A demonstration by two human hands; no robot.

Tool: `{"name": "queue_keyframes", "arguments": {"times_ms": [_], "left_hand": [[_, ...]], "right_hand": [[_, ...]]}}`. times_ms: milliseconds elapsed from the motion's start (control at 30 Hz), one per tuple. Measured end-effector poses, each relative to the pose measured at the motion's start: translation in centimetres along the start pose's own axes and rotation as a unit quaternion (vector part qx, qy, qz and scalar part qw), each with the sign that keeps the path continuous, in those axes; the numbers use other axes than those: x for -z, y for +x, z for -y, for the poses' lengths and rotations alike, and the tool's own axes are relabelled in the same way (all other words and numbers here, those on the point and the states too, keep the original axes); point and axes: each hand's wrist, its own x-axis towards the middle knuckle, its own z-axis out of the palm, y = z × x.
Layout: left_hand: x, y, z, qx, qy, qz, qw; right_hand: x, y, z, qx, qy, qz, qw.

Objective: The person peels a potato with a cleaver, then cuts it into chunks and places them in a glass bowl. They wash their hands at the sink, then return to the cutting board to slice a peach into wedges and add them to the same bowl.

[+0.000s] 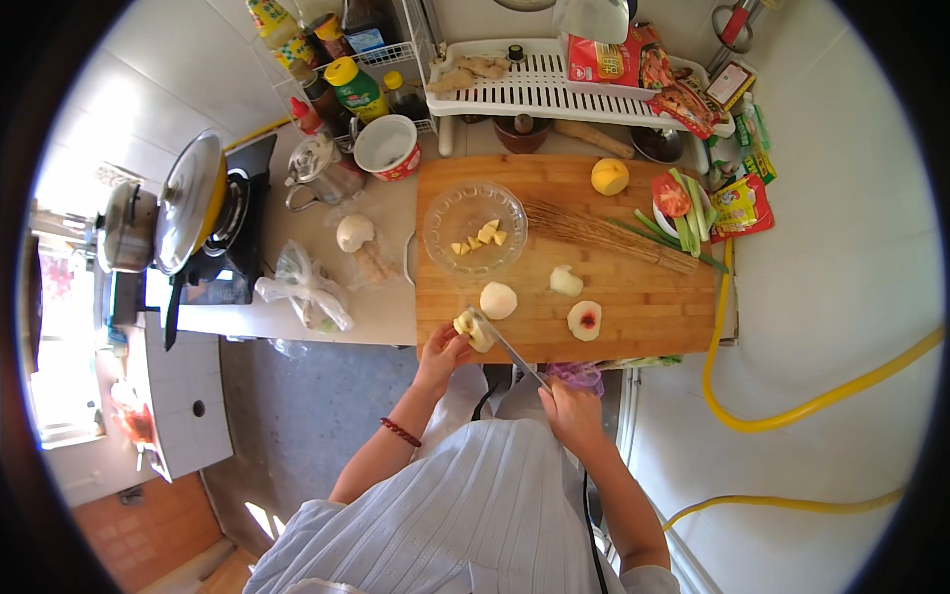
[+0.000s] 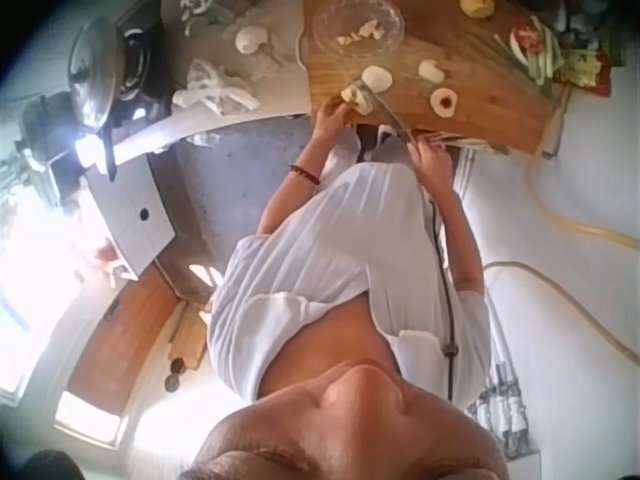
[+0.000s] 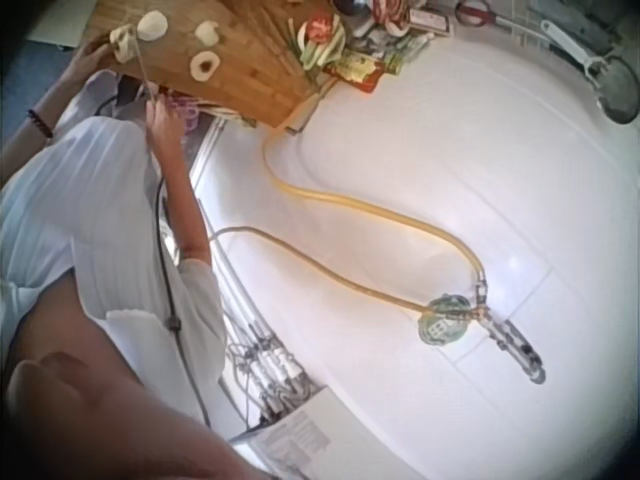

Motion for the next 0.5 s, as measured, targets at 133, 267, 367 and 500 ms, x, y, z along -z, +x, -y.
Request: {"name": "queue_keyframes", "arguments": {"times_ms": [133,267,367,500], "left_hand": [[-0.1,-0.15,-0.05,-0.002,-0.003,-0.003,1.0],[-0.03,-0.14,-0.09,-0.013,-0.004,-0.005,1.0],[0.08,-0.04,-0.15,-0.011,0.024,-0.009,1.0],[-0.03,0.09,-0.22,-0.008,0.035,-0.015,0.999]], "right_hand": [[0.35,-0.49,0.01,0.012,0.0,0.001,1.0],[0.47,-0.5,-0.05,0.013,-0.009,0.018,1.0],[0.14,-0.33,0.03,0.008,-0.023,0.034,0.999],[-0.31,0.31,0.21,0.007,-0.021,0.049,0.999]]}}
